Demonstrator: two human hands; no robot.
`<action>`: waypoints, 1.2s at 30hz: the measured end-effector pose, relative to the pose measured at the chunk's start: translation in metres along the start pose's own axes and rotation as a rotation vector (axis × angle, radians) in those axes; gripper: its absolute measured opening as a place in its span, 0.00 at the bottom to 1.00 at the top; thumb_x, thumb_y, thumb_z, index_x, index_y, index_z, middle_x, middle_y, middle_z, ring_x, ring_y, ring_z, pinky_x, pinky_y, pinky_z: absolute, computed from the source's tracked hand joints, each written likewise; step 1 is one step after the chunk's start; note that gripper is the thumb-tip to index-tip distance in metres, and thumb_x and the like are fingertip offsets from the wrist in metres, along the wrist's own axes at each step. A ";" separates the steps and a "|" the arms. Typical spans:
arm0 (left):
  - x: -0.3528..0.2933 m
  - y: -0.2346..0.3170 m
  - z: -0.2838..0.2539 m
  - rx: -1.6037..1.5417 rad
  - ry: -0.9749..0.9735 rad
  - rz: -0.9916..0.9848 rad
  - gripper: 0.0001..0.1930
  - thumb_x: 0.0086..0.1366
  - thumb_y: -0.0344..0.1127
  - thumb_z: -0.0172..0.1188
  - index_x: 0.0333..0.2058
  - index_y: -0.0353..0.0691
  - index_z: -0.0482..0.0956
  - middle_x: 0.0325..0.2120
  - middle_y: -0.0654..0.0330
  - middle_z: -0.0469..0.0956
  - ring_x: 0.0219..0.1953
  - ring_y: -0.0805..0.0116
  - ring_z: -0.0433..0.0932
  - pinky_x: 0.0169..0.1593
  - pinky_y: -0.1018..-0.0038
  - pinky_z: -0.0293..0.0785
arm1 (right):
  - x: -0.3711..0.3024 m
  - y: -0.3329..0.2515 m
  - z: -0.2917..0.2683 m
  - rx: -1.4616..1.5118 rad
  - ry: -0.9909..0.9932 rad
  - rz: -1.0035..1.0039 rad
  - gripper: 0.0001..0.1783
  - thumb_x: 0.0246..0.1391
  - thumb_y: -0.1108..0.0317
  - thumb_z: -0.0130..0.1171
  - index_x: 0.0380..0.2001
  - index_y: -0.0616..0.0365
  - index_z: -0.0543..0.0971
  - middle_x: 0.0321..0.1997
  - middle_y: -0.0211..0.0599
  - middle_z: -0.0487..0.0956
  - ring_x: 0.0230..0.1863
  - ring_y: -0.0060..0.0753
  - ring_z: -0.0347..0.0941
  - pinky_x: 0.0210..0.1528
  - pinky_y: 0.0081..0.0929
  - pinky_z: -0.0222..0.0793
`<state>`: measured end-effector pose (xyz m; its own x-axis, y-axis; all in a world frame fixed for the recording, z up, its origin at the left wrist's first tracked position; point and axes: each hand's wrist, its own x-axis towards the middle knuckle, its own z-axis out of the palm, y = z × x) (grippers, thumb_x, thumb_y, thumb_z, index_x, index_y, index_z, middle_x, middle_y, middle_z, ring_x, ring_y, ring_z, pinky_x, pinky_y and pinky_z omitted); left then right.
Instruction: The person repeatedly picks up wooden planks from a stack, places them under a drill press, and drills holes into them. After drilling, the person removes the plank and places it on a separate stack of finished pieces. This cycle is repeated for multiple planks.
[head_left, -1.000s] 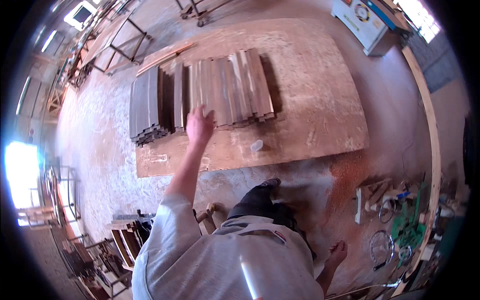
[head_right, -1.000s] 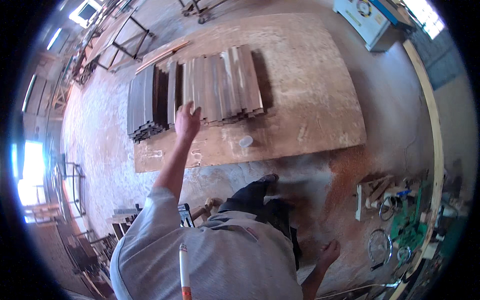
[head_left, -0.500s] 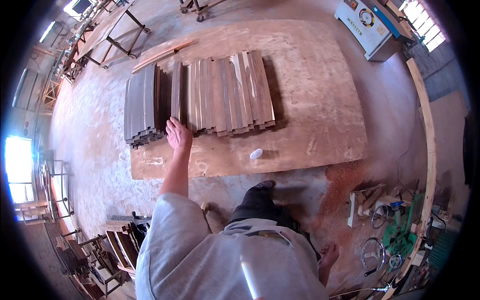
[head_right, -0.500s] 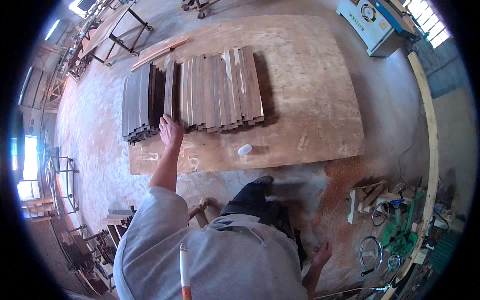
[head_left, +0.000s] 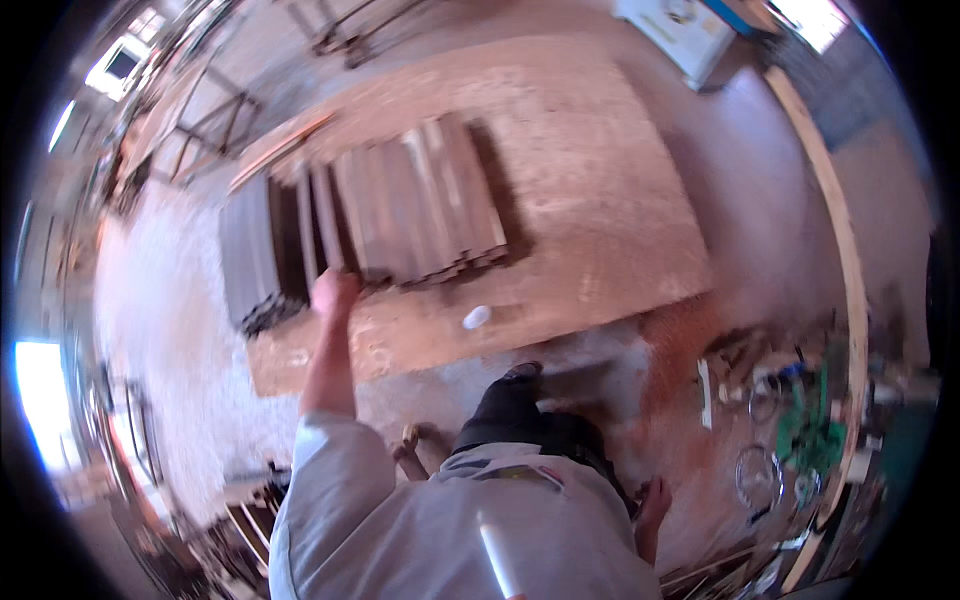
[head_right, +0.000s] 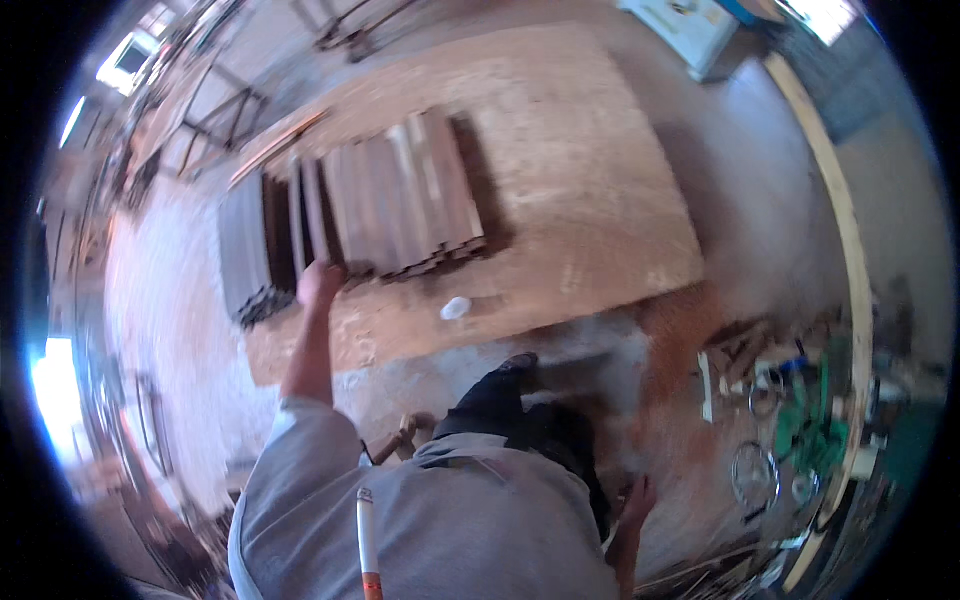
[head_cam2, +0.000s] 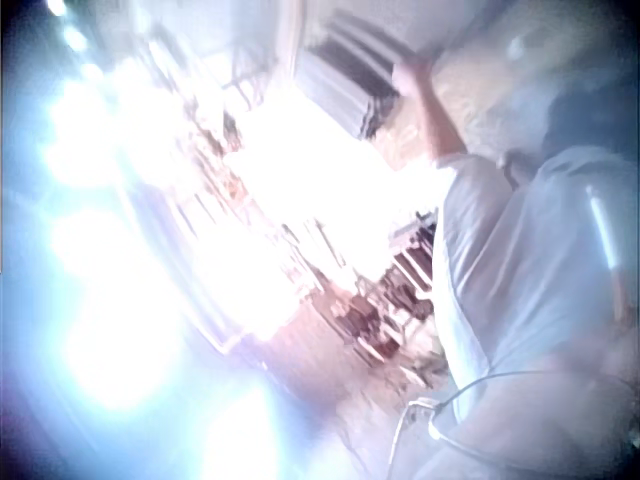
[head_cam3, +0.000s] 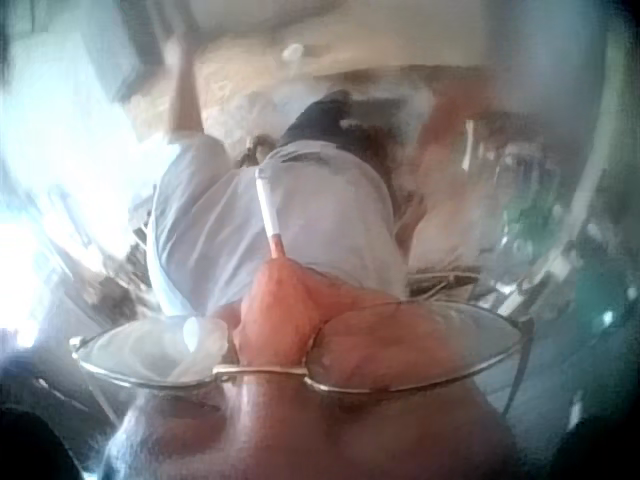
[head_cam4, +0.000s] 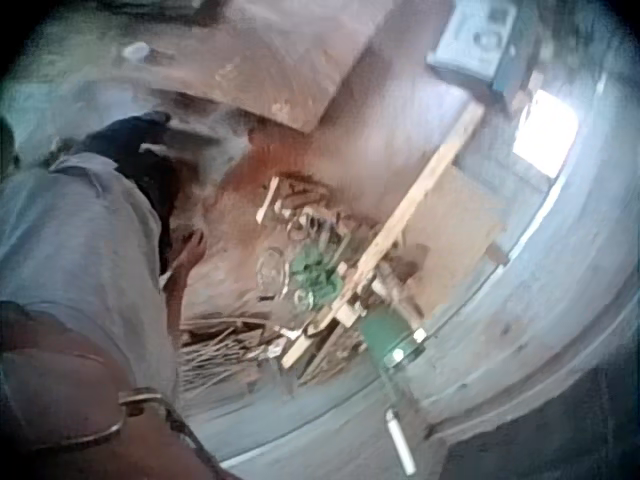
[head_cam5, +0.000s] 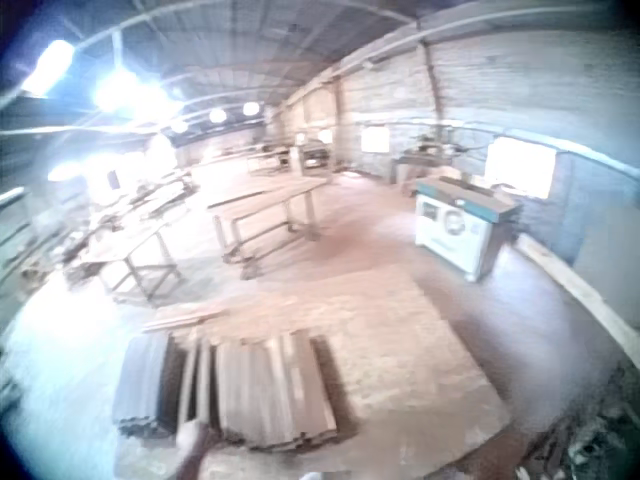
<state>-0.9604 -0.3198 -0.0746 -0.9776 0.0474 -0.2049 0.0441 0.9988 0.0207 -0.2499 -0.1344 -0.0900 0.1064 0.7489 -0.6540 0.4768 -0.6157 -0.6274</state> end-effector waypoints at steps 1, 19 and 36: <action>0.006 0.002 -0.008 0.023 -0.054 0.173 0.12 0.56 0.41 0.54 0.30 0.40 0.80 0.30 0.52 0.81 0.35 0.56 0.80 0.38 0.62 0.76 | 0.001 0.004 -0.003 0.015 0.014 0.048 0.12 0.59 0.62 0.48 0.36 0.59 0.73 0.25 0.33 0.74 0.22 0.25 0.71 0.20 0.22 0.68; -0.301 0.408 -0.054 -1.706 -0.919 0.805 0.13 0.62 0.31 0.57 0.45 0.37 0.71 0.41 0.59 0.75 0.39 0.64 0.75 0.46 0.74 0.75 | 0.064 0.116 -0.169 0.489 0.306 0.258 0.13 0.57 0.60 0.50 0.30 0.58 0.76 0.21 0.29 0.74 0.19 0.21 0.68 0.18 0.20 0.63; -0.615 0.806 0.034 -1.308 -1.610 0.900 0.13 0.66 0.39 0.54 0.40 0.34 0.73 0.31 0.57 0.78 0.30 0.69 0.79 0.30 0.83 0.81 | 0.041 0.154 -0.211 0.932 0.612 0.532 0.10 0.59 0.63 0.50 0.39 0.56 0.72 0.21 0.33 0.71 0.16 0.24 0.65 0.13 0.22 0.60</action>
<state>-0.3167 0.4568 0.0347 0.1662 0.9775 -0.1300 -0.5375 0.2003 0.8191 0.0125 -0.1470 -0.1241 0.6071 0.1891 -0.7718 -0.5276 -0.6304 -0.5694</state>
